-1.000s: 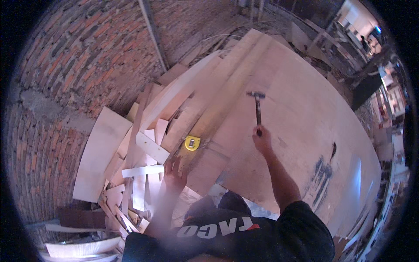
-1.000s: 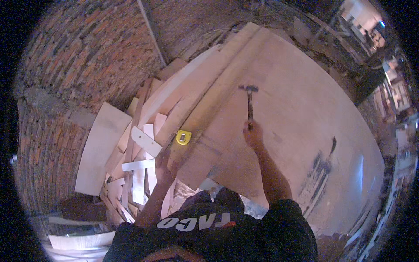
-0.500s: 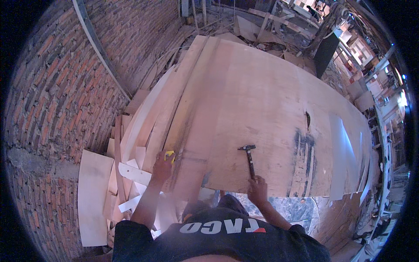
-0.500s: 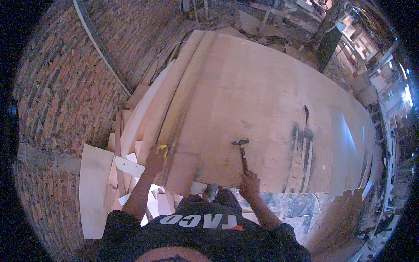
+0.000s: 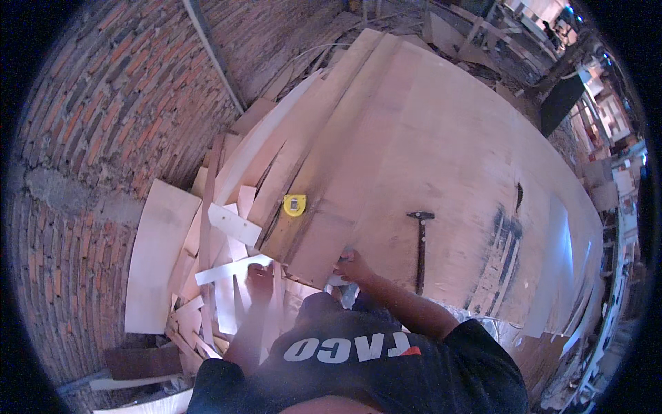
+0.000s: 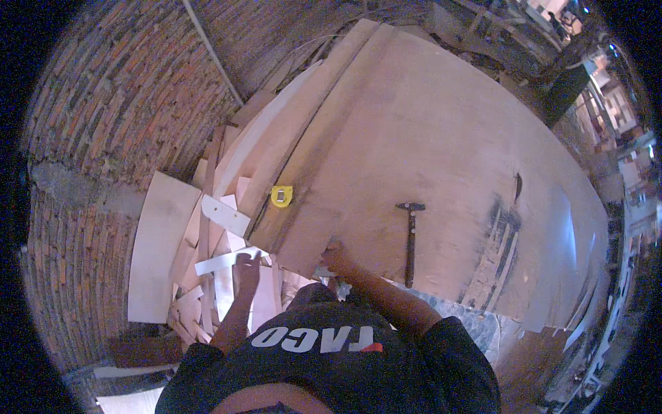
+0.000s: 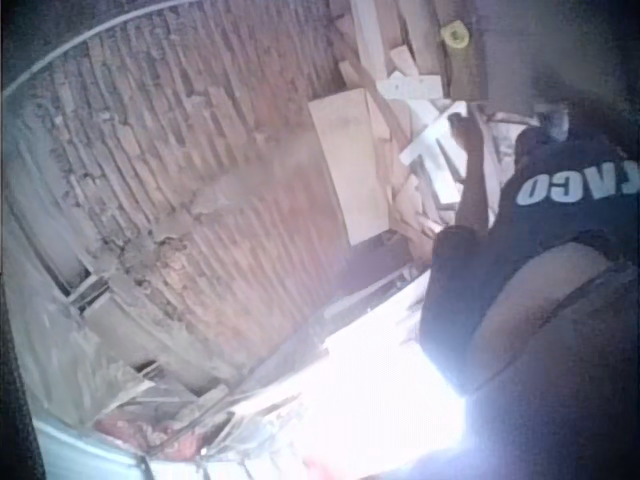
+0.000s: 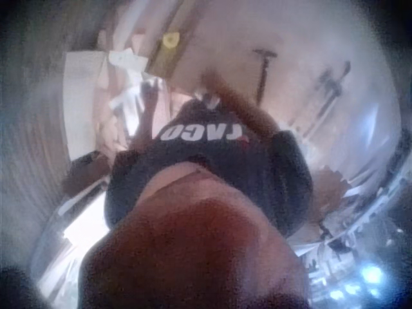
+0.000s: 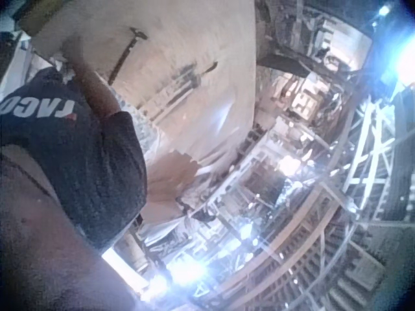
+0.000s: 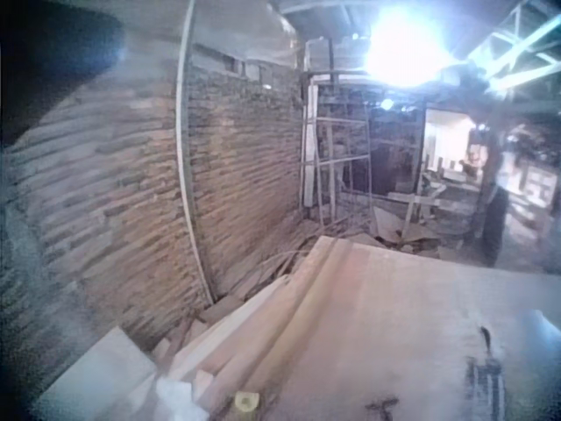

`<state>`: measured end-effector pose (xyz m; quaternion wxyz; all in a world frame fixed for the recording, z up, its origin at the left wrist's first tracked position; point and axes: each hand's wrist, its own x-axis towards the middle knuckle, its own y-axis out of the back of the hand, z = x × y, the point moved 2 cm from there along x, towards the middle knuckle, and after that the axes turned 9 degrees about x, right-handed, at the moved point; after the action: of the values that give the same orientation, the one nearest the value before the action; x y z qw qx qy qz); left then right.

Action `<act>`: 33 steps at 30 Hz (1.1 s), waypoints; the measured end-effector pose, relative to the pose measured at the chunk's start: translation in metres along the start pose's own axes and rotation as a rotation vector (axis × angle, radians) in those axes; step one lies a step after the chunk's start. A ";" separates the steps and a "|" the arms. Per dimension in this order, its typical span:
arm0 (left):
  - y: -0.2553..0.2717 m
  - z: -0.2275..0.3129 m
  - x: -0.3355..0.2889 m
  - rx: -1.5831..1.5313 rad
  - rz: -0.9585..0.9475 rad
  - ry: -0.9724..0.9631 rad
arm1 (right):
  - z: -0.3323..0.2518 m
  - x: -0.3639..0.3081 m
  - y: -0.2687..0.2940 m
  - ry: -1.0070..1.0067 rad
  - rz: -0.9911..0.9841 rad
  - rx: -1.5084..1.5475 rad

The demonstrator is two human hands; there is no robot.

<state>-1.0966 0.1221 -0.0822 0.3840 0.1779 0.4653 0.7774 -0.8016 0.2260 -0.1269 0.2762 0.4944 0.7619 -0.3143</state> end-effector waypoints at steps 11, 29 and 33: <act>-0.022 0.067 -0.038 -0.819 -0.552 0.427 | -0.027 -0.022 -0.004 -0.089 -0.146 0.206; -0.002 0.132 -0.039 0.051 0.162 -0.363 | 0.044 -0.213 0.383 0.413 0.673 -0.383; -0.010 0.133 0.013 0.370 0.186 -0.474 | 0.067 -0.275 0.410 0.227 0.887 -1.227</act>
<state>-1.0165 0.2124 -0.0249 0.3701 0.4629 0.4780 0.6483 -0.3161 0.1451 -0.0538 0.5216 0.5412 0.5538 0.3581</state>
